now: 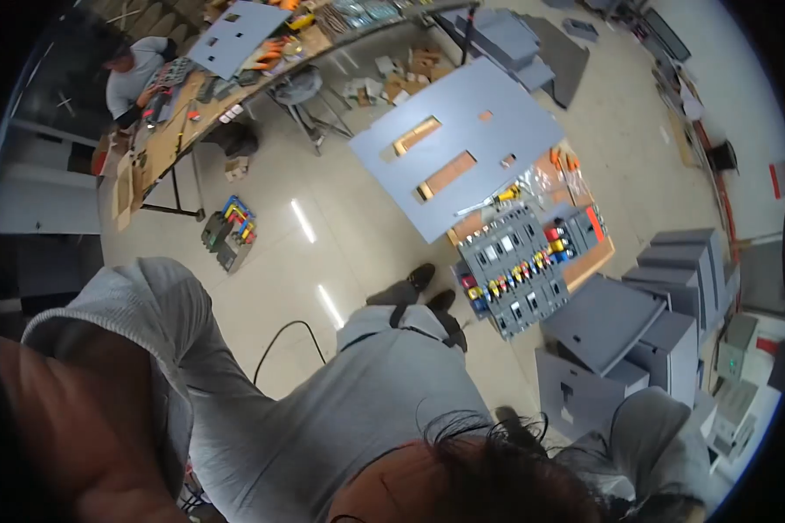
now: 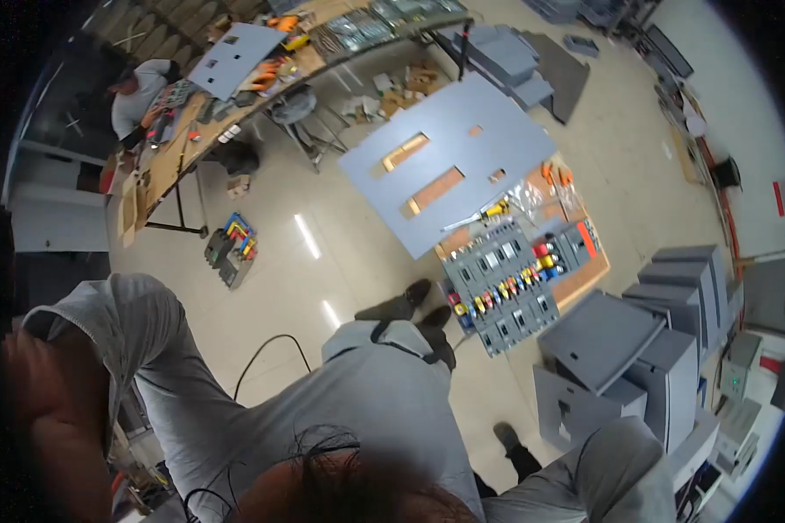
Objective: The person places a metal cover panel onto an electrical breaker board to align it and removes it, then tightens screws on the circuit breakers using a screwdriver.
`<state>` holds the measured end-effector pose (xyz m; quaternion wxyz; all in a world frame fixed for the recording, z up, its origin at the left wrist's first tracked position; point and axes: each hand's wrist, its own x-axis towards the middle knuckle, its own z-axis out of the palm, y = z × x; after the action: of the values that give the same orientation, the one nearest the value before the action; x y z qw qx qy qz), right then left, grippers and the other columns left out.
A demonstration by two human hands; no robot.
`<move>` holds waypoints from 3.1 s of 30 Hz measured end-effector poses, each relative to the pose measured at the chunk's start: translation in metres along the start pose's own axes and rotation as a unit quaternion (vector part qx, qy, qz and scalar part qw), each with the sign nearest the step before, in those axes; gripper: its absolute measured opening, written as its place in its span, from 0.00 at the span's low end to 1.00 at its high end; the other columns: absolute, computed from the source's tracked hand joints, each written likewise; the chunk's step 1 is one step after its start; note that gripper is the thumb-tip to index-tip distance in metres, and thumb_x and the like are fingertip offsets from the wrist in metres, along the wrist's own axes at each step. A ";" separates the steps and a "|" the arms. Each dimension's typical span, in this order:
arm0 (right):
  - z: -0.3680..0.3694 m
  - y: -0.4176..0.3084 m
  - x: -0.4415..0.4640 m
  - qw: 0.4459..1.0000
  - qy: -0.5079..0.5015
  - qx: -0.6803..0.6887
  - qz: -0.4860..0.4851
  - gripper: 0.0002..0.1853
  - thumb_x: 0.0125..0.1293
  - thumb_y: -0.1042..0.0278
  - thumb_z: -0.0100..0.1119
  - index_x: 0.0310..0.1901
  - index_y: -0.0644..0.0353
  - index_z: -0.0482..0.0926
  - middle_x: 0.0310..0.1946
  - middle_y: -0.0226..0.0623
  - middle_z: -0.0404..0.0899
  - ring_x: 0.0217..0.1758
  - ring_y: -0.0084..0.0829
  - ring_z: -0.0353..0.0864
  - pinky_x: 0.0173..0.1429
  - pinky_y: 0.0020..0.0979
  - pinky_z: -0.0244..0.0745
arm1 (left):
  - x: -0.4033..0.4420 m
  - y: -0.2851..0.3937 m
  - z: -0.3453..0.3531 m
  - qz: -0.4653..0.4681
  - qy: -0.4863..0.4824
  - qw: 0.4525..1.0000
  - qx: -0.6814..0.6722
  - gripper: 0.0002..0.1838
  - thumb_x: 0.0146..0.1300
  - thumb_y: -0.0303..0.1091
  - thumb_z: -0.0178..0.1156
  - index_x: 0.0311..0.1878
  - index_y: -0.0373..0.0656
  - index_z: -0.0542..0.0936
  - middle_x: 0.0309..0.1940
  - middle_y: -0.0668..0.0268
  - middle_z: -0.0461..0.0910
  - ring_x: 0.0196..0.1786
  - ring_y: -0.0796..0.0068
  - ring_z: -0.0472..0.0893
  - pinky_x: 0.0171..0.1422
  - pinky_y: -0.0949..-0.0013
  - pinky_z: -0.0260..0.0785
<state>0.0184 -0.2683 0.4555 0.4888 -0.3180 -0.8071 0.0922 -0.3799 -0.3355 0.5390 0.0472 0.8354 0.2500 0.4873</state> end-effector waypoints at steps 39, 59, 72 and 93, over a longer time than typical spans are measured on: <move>0.019 -0.011 -0.141 0.994 0.098 -0.020 0.049 0.25 0.70 0.68 0.60 0.63 0.72 0.65 0.54 0.57 0.79 0.49 0.43 0.85 0.53 0.35 0.83 | -0.085 -0.075 0.150 -0.062 -0.192 0.980 0.001 0.43 0.50 0.24 0.77 0.70 0.33 0.66 0.55 0.57 0.78 0.45 0.70 0.81 0.51 0.68 0.75; 0.176 -0.051 -0.361 0.698 -0.169 0.198 0.667 0.19 0.63 0.59 0.63 0.52 0.60 0.84 0.41 0.55 0.86 0.48 0.42 0.87 0.52 0.43 0.79 | -0.462 -0.093 0.163 -0.665 -0.425 0.524 -0.320 0.07 0.66 0.30 0.62 0.42 0.38 0.78 0.28 0.75 0.69 0.34 0.85 0.67 0.42 0.74 0.64; 0.226 0.012 -0.346 0.708 -0.082 0.178 0.678 0.18 0.63 0.60 0.63 0.50 0.61 0.84 0.39 0.54 0.87 0.45 0.39 0.87 0.50 0.43 0.79 | -0.471 -0.085 0.177 -0.752 -0.370 0.447 -0.313 0.27 0.73 0.36 0.59 0.72 0.38 0.68 0.63 0.56 0.78 0.63 0.64 0.77 0.66 0.62 0.70; 0.288 0.071 -0.335 0.688 -0.097 0.201 0.690 0.16 0.62 0.61 0.64 0.47 0.62 0.85 0.36 0.52 0.87 0.42 0.36 0.86 0.47 0.41 0.78 | -0.709 -0.030 0.114 -0.560 -0.724 0.357 -0.184 0.24 0.66 0.53 0.59 0.54 0.45 0.86 0.51 0.50 0.85 0.53 0.48 0.84 0.58 0.53 0.76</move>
<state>-0.0887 -0.3688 0.0325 0.2581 -0.6691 -0.3651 0.5936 -0.5793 -0.6197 -0.0901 0.6245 0.5027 0.4337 -0.4113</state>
